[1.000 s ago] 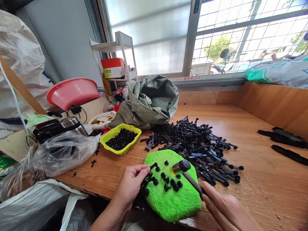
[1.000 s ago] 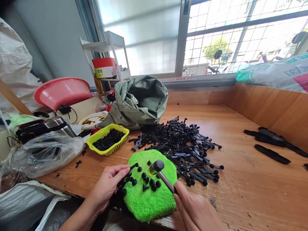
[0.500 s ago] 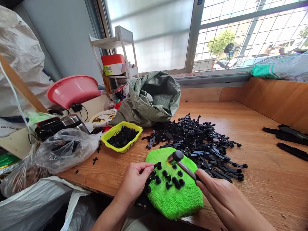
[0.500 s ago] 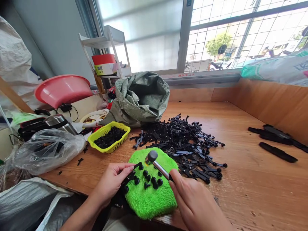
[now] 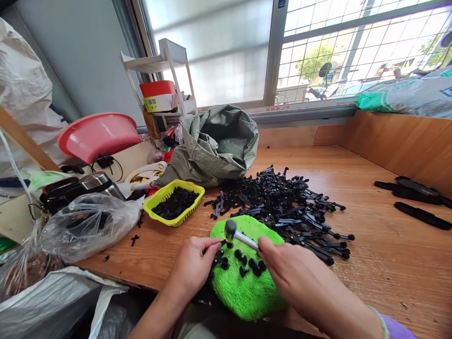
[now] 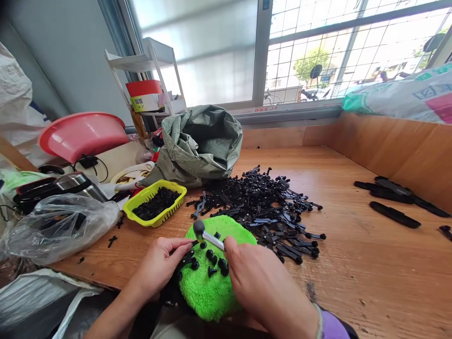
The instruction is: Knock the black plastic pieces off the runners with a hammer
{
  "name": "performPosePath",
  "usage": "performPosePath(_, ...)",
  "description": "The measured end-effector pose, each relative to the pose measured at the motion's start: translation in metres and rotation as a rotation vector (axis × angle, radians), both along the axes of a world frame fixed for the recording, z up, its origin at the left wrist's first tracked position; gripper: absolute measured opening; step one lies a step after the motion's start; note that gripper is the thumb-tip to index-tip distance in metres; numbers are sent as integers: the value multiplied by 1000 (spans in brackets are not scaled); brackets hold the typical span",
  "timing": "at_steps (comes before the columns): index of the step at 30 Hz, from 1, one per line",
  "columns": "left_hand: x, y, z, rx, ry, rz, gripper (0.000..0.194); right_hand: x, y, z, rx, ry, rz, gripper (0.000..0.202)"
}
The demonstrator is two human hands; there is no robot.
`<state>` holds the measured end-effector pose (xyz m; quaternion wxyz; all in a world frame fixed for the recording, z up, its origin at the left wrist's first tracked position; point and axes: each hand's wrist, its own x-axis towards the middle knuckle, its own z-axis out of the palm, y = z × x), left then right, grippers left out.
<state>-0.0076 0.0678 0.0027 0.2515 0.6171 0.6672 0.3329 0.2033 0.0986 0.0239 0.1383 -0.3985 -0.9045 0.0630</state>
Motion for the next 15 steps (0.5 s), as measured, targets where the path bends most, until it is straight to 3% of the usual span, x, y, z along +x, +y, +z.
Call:
performPosePath(9,-1,3,0,-31,44,-35,30,-2,1,-2,-66,-14,-32,17)
performPosePath(15,-14,-1,-1,-42,68,-57,34,-7,-1,2,-163,106,-30,14)
